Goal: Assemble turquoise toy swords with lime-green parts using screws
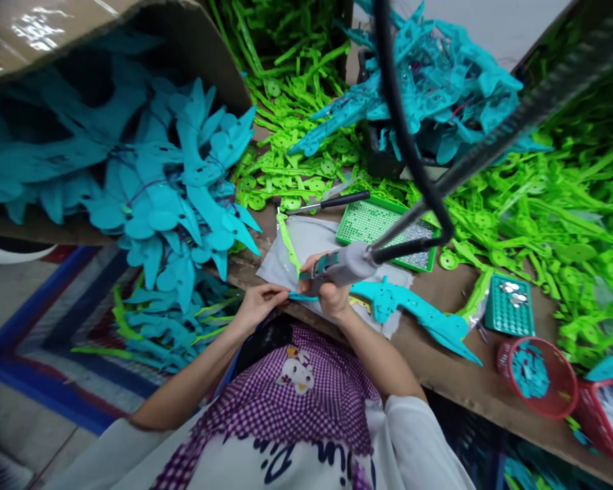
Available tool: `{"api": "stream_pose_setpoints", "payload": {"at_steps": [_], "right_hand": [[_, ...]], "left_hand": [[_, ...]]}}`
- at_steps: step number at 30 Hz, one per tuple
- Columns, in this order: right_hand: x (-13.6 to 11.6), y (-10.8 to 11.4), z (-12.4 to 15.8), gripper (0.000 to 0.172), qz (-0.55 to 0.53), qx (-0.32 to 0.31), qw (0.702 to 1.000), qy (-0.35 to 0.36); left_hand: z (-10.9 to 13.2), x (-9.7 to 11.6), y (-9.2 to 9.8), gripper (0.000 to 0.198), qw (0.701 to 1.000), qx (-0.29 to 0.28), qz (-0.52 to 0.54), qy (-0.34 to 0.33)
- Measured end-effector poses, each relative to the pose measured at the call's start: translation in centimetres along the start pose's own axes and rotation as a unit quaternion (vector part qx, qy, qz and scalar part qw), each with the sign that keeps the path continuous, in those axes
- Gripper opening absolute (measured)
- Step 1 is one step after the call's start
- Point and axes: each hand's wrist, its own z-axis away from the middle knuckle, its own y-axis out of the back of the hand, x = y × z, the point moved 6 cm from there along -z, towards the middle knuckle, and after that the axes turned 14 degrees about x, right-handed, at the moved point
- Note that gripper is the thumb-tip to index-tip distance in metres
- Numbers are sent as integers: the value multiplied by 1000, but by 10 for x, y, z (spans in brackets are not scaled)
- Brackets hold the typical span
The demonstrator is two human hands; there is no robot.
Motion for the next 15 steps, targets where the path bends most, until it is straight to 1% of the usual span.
{"api": "stream_pose_setpoints", "payload": {"at_steps": [3,6,8,12,15], "right_hand": [[23,-3,7,72,15,-40,998,-49],[35,-2,11,74,31,-73,993,-82],[37,-2,12,74,31,-82,993,-81],[34,-6,14,70,30,-87,994,-54],[31,-12,13,66,53,-84,994,-34]], "left_hand": [[-1,-3,1,37,1000,5,3,-7],[-3,-8,2,37,1000,7,13,-10],[-5,-10,2,37,1000,6,15,-17],[-6,-12,2,37,1000,3,17,-26],[-7,-13,2,36,1000,1,16,-26]]}}
